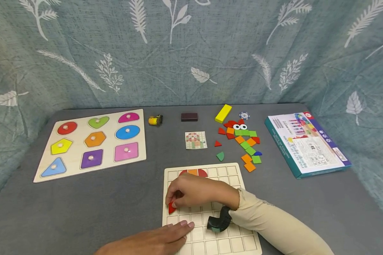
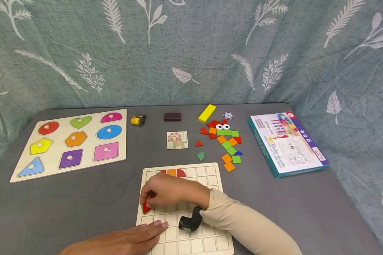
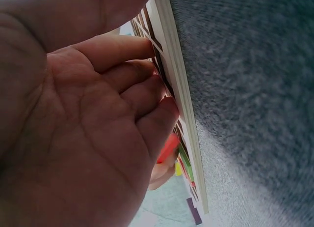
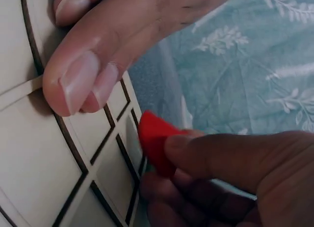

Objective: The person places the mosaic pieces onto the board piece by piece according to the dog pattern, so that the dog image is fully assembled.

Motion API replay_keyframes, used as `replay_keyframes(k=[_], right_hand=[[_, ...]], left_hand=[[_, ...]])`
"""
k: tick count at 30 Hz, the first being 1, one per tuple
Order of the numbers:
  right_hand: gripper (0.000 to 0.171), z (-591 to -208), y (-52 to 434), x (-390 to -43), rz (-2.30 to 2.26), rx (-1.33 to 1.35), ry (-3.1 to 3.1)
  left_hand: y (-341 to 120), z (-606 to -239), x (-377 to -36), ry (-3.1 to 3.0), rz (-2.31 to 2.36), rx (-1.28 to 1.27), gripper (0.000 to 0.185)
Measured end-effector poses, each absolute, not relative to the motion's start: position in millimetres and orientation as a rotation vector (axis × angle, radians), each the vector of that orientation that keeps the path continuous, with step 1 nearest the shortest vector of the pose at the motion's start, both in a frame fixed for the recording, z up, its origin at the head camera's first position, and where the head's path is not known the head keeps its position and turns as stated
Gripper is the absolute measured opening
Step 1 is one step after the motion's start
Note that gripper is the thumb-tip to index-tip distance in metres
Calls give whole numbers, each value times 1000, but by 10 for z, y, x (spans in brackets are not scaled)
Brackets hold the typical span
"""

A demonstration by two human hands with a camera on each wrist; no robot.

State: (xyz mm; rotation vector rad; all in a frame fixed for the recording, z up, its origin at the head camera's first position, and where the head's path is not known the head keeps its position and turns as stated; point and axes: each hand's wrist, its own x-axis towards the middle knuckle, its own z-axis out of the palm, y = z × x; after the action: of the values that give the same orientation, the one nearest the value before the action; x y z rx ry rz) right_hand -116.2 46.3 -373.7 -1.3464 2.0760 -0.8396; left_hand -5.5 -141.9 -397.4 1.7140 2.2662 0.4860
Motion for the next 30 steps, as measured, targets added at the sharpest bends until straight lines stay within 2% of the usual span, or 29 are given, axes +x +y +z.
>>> replay_keyframes(k=[19, 30], right_hand=[[14, -3707, 349, -1037, -484, -1375, 2275], [15, -3740, 386, -1012, -520, -1486, 2256]], left_hand=[[-1399, -3943, -67, 2186, 568, 1610, 55], [-1400, -3916, -64, 2151, 584, 1465, 60]])
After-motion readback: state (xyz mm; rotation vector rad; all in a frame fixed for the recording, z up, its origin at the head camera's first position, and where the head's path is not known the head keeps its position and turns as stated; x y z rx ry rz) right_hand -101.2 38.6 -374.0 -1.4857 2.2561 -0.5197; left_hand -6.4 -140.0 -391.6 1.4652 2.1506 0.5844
